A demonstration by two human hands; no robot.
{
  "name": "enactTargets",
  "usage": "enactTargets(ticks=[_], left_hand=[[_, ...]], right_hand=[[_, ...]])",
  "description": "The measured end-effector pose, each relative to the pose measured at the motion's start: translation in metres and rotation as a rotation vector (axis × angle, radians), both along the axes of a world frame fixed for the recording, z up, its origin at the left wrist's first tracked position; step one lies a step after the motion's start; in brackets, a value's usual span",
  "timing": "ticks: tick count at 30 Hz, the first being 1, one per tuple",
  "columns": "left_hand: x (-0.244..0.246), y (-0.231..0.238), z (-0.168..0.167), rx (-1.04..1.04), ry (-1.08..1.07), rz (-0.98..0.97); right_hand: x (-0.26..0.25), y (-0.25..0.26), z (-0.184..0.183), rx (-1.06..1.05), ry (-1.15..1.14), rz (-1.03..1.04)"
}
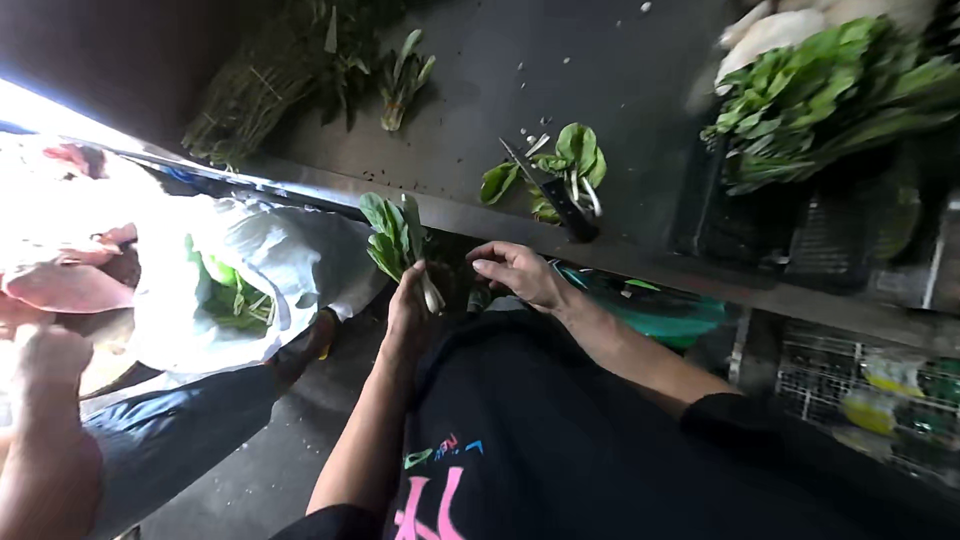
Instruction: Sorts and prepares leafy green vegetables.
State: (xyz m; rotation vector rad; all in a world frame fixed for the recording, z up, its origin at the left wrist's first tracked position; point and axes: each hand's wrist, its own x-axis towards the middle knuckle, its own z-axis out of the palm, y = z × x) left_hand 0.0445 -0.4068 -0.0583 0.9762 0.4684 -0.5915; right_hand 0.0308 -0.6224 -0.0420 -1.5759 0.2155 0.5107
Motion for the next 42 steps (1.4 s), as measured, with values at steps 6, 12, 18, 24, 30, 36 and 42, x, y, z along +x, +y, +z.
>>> enactTargets(ticks=[6,12,18,24,30,36,42], left_hand=[[0.021,0.001,-0.007,-0.006,-0.216,-0.096],[0.054,0.017,-0.006,0.046,-0.287,-0.303],[0.094,0.042,0.002,-0.002,-0.163,-0.325],[0.128,0.069,-0.008,-0.135,-0.149,-0.288],[0.149,0.095,-0.009,-0.208,-0.102,-0.307],[0.164,0.098,-0.007,-0.362,-0.021,-0.267],[0.18,0.089,0.002,-0.391,-0.07,-0.267]], right_hand=[[0.023,0.051,0.02,-0.109,0.054,0.189],[0.042,0.076,0.016,-0.162,0.038,0.097],[0.067,0.094,0.023,-0.232,0.017,0.036],[0.092,0.145,0.021,-0.446,-0.046,0.081],[0.089,0.168,0.007,-0.386,-0.208,0.033],[0.092,0.172,0.0,-0.418,-0.42,-0.122],[0.104,0.165,0.007,-0.457,-0.531,-0.149]])
